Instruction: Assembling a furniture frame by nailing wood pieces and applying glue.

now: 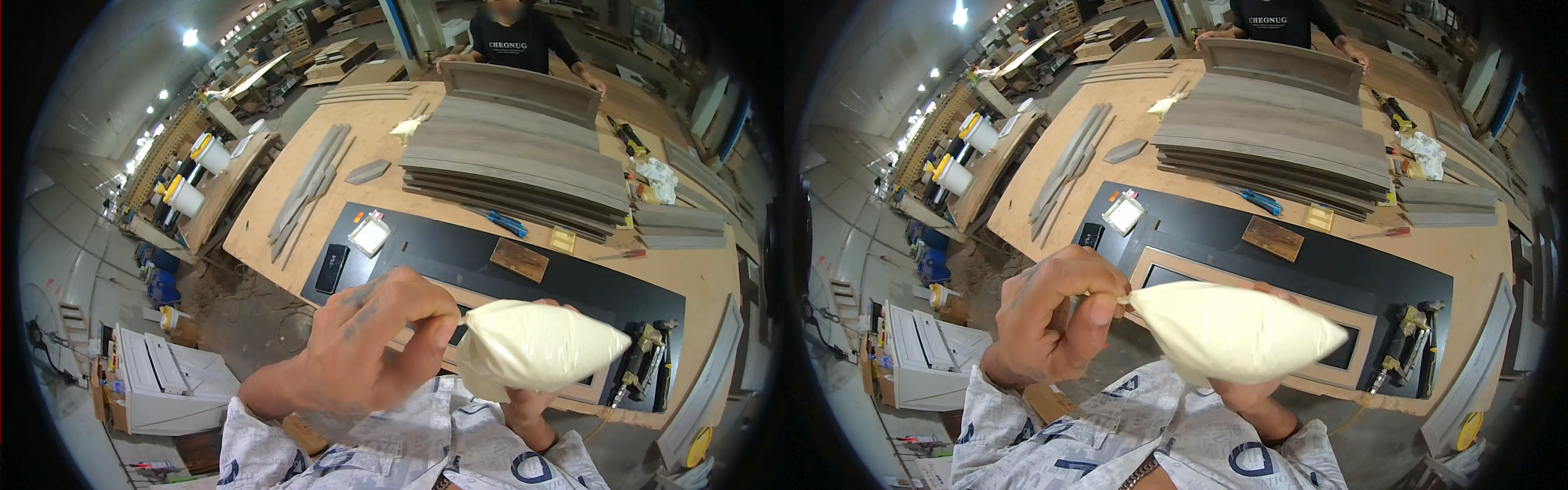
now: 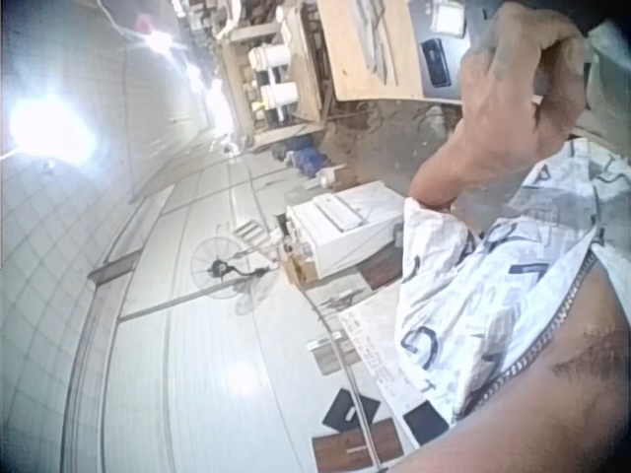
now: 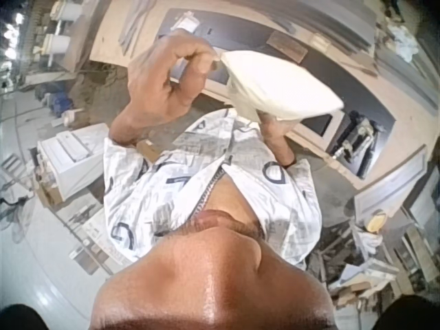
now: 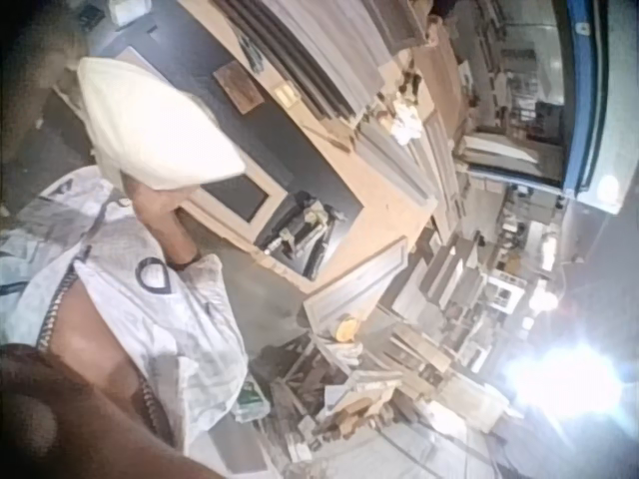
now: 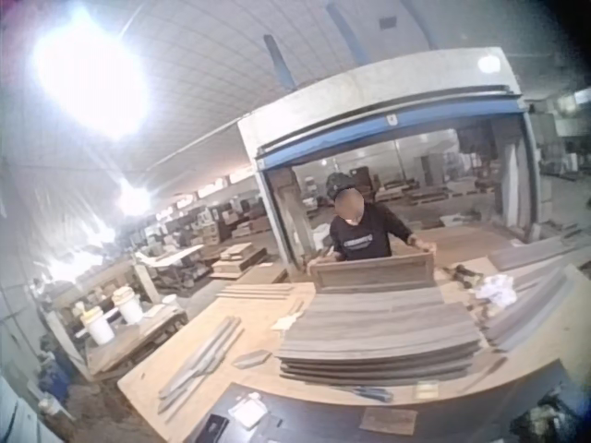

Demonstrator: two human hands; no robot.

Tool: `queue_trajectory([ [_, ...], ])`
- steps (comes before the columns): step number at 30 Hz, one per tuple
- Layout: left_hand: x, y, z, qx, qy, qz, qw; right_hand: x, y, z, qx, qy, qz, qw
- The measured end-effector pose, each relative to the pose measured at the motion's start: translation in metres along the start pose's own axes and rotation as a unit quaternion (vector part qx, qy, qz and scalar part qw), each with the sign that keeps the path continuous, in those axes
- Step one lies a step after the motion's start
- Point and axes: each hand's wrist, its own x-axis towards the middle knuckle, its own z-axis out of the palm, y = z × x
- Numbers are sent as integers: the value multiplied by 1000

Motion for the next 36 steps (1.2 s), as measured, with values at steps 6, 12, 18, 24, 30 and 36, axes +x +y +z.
queue_trajectory([
  [6,-7,2,11,11,49,3,999,-20,-4,-10,139,-3,179,974],
  [12,-2,7,22,22,60,-50,997,-19,-11,-9,122,-1,173,977],
  [18,3,8,21,11,64,-22,998,-18,-14,-8,149,-4,185,971],
  [24,3,7,15,-121,37,-119,985,-13,-16,-6,181,-9,191,965],
  [30,9,12,3,-264,4,-240,934,-1,-22,-1,270,-34,285,919],
  [36,5,4,-3,-372,-17,-301,878,3,-25,6,349,-75,343,869],
])
